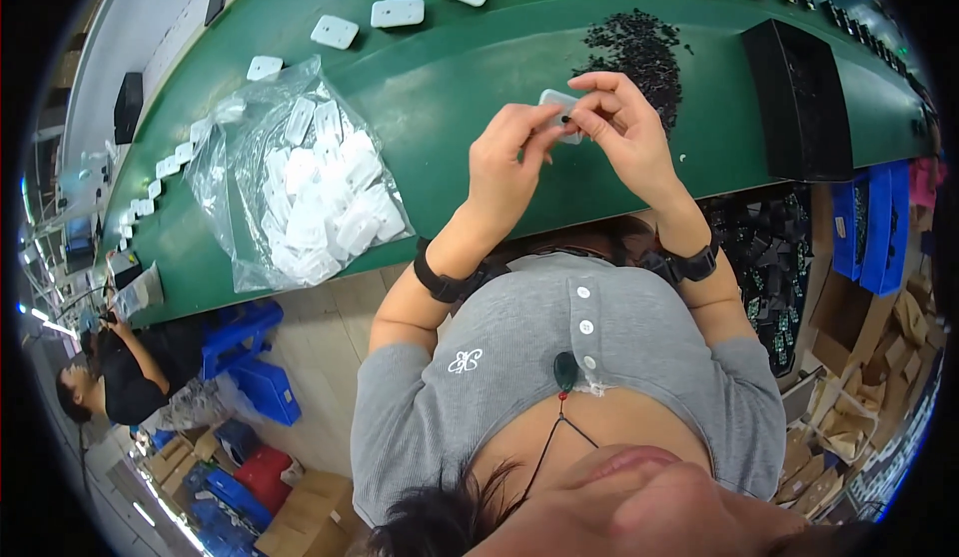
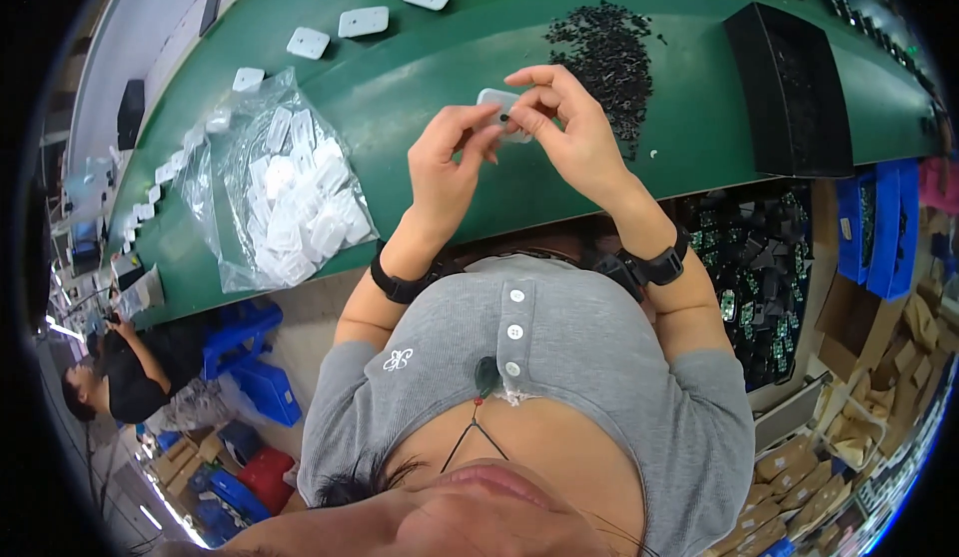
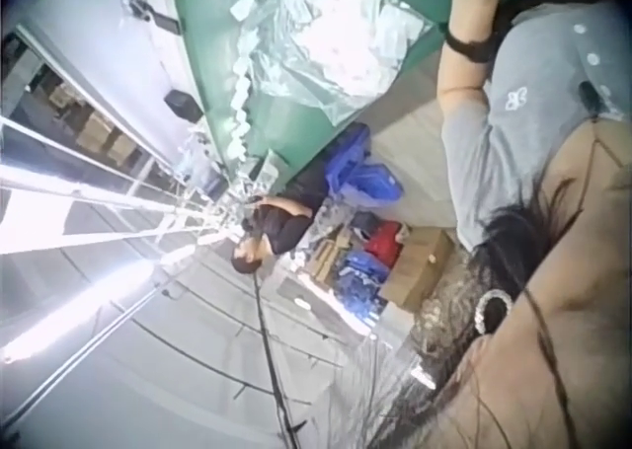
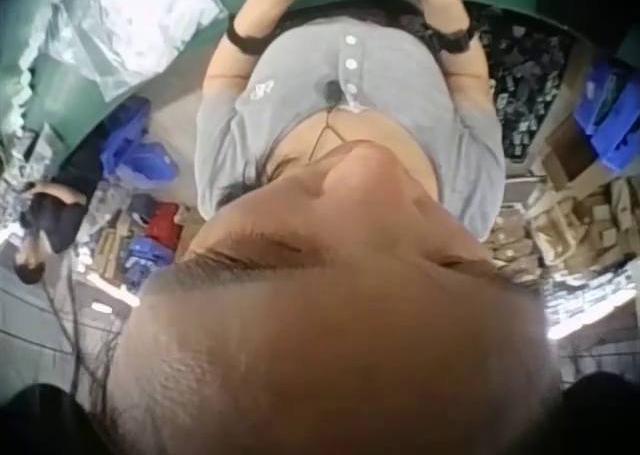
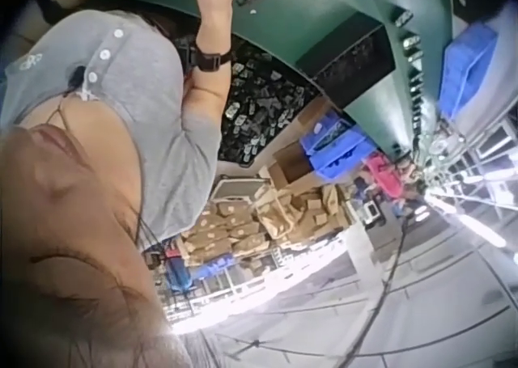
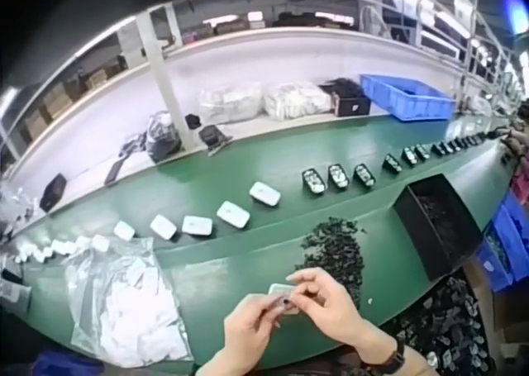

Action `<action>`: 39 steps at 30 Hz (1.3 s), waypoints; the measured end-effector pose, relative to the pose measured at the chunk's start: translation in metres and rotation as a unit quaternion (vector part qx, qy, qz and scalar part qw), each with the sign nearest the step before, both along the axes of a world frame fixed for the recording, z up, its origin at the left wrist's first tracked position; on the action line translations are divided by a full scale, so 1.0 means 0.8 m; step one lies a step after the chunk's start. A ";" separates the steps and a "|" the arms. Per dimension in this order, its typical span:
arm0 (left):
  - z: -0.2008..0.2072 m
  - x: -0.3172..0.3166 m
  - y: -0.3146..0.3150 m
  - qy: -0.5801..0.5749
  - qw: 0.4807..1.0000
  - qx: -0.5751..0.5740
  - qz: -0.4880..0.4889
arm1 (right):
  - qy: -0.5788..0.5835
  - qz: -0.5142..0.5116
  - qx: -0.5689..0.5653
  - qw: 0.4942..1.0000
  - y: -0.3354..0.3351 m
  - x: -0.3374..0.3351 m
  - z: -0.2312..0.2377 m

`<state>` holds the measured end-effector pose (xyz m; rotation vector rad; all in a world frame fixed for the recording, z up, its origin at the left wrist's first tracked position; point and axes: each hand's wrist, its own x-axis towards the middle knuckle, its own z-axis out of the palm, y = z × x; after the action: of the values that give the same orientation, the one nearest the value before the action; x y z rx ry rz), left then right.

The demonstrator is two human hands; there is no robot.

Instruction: The person picks up a white plastic base and a black screw, inserts the screw into the base, and then presses a black plastic housing over the assembly. After pressing the parts together by hand, the person places the completed unit onto the green workbench.

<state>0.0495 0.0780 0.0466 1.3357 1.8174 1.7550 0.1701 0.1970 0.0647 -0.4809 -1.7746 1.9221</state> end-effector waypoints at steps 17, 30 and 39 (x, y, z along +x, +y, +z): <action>-0.013 0.004 -0.034 -0.100 0.995 -0.005 -0.030 | -0.063 -0.042 0.280 0.957 -0.029 0.000 -0.004; -0.004 0.004 -0.056 -0.442 0.853 -0.140 -0.240 | -0.014 -0.140 0.117 0.983 -0.036 -0.015 -0.043; -0.009 -0.018 -0.062 -0.212 0.931 -0.267 -0.132 | -0.014 -0.153 0.255 0.955 -0.046 -0.024 -0.032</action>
<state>0.0347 0.0285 0.0395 0.8510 1.6122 1.1695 0.1506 0.1601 0.0395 -0.5529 -1.9852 1.1938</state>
